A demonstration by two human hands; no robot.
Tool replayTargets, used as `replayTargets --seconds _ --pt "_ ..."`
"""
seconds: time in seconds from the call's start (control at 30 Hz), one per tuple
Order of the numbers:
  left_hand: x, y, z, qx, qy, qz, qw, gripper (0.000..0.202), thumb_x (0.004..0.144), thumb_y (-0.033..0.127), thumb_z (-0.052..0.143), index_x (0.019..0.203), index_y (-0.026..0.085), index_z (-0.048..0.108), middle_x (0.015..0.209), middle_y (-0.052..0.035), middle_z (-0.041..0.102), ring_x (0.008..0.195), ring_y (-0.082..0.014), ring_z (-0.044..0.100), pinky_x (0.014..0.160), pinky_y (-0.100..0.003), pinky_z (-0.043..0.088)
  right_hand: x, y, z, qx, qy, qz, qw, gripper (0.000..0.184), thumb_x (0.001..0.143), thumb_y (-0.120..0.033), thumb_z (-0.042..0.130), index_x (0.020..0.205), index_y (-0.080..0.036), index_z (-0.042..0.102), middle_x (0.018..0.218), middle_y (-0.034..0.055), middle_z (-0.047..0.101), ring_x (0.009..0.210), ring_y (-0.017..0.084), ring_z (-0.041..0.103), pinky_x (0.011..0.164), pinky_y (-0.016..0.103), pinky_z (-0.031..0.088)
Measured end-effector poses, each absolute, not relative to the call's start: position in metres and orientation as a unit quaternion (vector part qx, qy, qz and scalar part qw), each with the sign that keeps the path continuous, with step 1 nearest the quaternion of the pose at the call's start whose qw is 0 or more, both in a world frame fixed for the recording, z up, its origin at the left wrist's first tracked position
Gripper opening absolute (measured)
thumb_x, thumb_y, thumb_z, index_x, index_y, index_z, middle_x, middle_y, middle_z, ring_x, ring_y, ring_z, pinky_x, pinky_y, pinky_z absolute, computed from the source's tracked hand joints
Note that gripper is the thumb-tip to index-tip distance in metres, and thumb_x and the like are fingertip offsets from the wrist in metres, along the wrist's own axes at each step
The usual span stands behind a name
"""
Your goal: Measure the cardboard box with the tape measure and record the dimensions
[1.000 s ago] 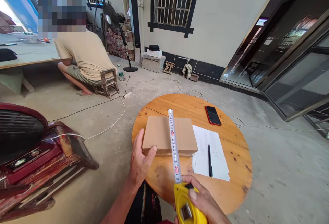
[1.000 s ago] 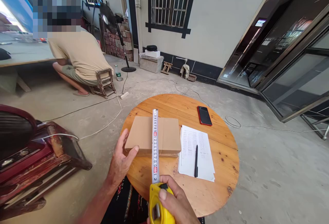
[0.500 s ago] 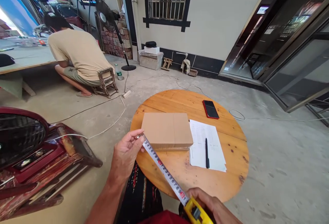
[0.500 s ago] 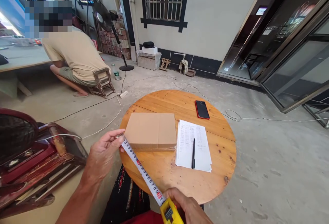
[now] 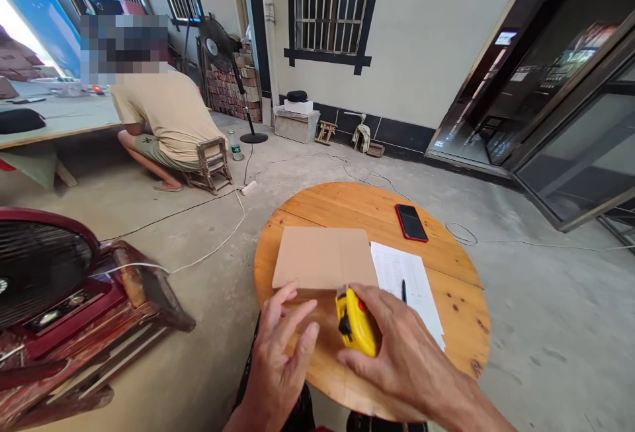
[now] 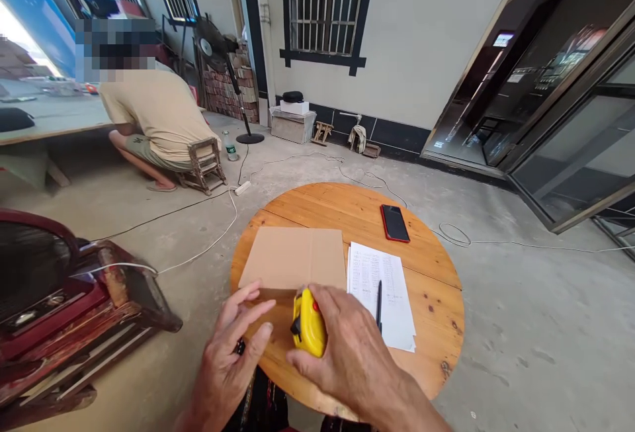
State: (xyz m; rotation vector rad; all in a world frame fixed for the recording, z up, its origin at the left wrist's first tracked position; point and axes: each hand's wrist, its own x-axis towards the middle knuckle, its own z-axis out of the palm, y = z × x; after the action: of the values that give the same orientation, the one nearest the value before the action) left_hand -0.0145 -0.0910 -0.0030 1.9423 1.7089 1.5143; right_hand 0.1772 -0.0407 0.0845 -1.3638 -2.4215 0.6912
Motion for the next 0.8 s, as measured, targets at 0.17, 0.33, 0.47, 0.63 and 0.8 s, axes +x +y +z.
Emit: replayTargets --seconds 0.17,0.33,0.47,0.63,0.8 --pt "-0.036 -0.083 -0.023 0.559 0.638 0.528 0.029 0.031 0.092 0.029 0.054 0.123 0.028 0.058 0.142 -0.0073 0.046 0.128 -0.0255 0.049 0.103 -0.046 0.047 0.146 0.032 0.087 -0.414 -0.892 0.139 0.114 0.061 0.072 -0.038 0.076 0.126 -0.017 0.057 0.116 0.0127 0.063 0.106 0.029 0.058 0.093 0.042 0.045" --pt "-0.043 -0.065 -0.057 0.487 0.67 0.54 0.151 0.05 0.09 0.042 0.055 0.137 0.027 0.046 0.147 -0.0115 0.043 0.133 -0.0313 0.046 0.105 -0.052 0.045 0.121 0.062 0.077 -0.366 -0.915 0.132 0.108 0.071 0.075 -0.047 0.074 0.134 -0.013 0.053 0.13 0.0176 0.059 0.119 0.032 0.053 0.102 0.046 0.04" --pt "-0.043 -0.059 -0.076 0.431 0.66 0.54 0.294 0.071 0.086 0.047 0.059 0.147 0.026 0.03 0.146 -0.0156 0.044 0.121 -0.0305 0.058 0.097 -0.048 0.051 0.151 0.041 0.058 -0.467 -0.831 0.167 0.251 0.066 0.083 -0.056 0.061 0.136 -0.019 0.052 0.146 0.015 0.047 0.134 0.034 0.042 0.11 0.052 0.032" --pt "-0.037 -0.058 -0.075 0.393 0.676 0.528 0.332 0.07 0.081 0.048 0.064 0.142 0.024 0.039 0.135 -0.0139 0.055 0.116 -0.0311 0.061 0.092 -0.045 0.054 0.192 -0.003 0.019 -0.595 -0.638 0.309 0.379 0.055 0.093 -0.053 0.045 0.136 -0.019 0.047 0.139 0.015 0.055 0.123 0.03 0.054 0.099 0.048 0.047" --pt "-0.053 -0.032 -0.07 0.403 0.638 0.545 0.366 0.052 0.084 0.048 0.062 0.128 0.023 0.049 0.127 -0.0104 0.062 0.117 -0.0279 0.06 0.099 -0.044 0.05 0.172 -0.012 0.001 -0.546 -0.59 0.418 0.423 0.058 0.093 -0.049 0.049 0.141 -0.018 0.043 0.142 0.0144 0.053 0.12 0.027 0.058 0.098 0.043 0.049"
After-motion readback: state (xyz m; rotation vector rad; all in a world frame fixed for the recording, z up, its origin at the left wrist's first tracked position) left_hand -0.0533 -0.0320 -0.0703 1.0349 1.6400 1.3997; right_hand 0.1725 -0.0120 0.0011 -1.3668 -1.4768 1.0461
